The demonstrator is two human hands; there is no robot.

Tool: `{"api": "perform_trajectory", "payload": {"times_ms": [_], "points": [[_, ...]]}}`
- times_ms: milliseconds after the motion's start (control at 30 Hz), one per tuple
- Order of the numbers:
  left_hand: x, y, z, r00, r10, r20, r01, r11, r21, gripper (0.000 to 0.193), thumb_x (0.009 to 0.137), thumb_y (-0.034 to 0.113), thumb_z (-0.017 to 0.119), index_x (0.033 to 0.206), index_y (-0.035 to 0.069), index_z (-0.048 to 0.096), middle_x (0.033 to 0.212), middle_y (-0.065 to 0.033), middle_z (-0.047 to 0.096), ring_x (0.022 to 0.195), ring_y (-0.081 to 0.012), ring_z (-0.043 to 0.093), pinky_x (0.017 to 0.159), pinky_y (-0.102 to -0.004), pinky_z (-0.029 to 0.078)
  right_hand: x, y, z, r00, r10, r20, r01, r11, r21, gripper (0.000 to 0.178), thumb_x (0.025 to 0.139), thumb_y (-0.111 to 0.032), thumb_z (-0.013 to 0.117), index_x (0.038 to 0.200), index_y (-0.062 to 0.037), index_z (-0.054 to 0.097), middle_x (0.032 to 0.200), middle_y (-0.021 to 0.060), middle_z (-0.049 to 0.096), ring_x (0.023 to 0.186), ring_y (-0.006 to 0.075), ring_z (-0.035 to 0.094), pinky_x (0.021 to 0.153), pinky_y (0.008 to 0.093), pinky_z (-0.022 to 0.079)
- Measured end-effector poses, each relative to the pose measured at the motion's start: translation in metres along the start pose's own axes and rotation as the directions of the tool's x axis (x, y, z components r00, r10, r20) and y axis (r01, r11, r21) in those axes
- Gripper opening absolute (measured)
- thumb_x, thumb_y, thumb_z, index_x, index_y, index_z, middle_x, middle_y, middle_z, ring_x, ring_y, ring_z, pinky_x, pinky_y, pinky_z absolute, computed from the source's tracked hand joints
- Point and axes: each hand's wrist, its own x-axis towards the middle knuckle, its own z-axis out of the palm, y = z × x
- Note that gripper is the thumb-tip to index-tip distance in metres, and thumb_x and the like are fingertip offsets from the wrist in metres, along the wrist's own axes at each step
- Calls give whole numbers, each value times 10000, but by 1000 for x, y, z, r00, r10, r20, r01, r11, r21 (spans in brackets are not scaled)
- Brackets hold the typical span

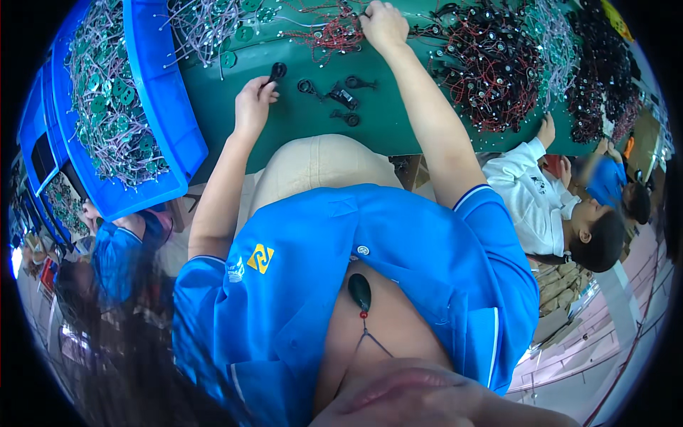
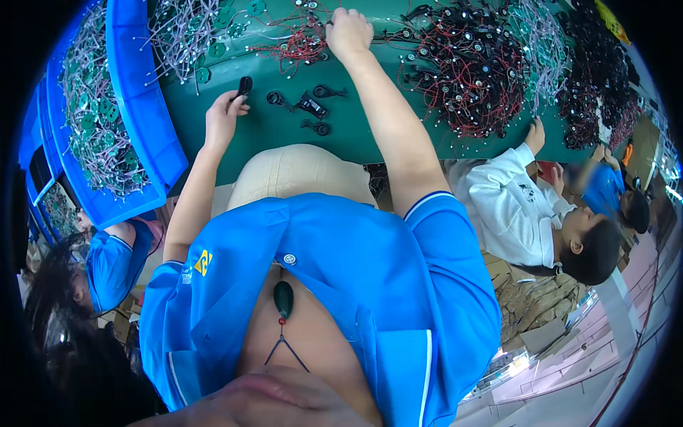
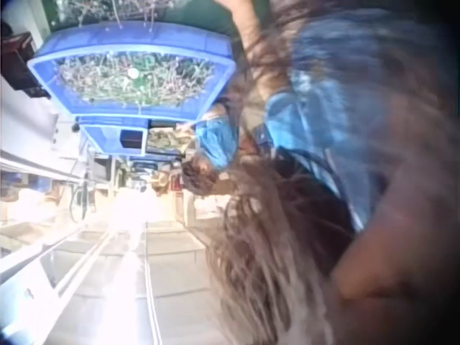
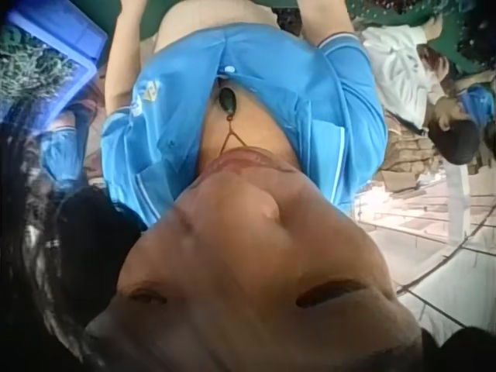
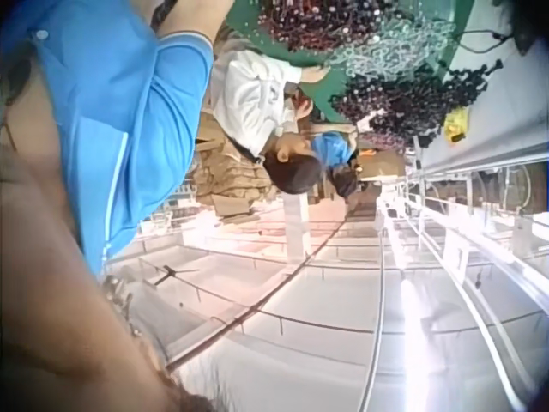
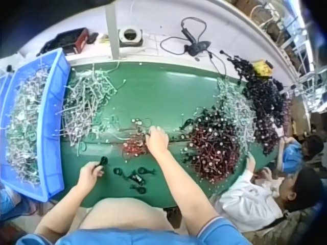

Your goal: Attaching small plastic components to the leads of LED bulbs at a manual assembly station.

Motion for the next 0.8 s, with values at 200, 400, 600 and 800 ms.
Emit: {"api": "perform_trajectory", "payload": {"times_ms": [200, 400, 600, 800], "points": [[-9, 38, -8, 965, -59, 254, 62, 998, -2, 116, 810, 85, 618, 890, 11, 578, 798, -86, 606, 742, -143, 600, 644, -269, 470, -9, 3, -46, 964, 47, -261, 37, 951, 307, 169, 790, -190, 620, 852, -59, 535, 635, 117, 595, 574, 322, 550, 538, 386, 422], [-56, 82, -42, 708, 371, 601, -538, 835, 119, 229, 708, 30, 632, 934, 59, 604, 818, -105, 592, 788, -279, 565, 708, -363, 456, -60, -49, -123, 999, 32, 3, -28, 805, 593, 194, 748, -229, 656, 849, -77, 589, 836, 96, 599, 801, 279, 587, 688, 364, 464], [-62, 99, -49, 546, 449, 707, -648, 761, 18, 249, 732, 72, 625, 980, 79, 627, 885, -107, 623, 856, -284, 576, 735, -361, 456, -133, -65, -124, 945, -318, -79, 296, 726, 620, 142, 785, -166, 627, 844, -53, 565, 841, 78, 597, 764, 204, 593, 662, 324, 465], [-76, 106, -44, 664, 128, 736, -350, 924, 155, 161, 742, 156, 645, 870, 58, 637, 892, -116, 617, 869, -268, 577, 758, -359, 442, -208, -78, -150, 710, -547, 444, 76, 686, 724, 162, 805, -225, 605, 815, -71, 558, 734, 107, 591, 695, 279, 581, 601, 382, 439]]}}
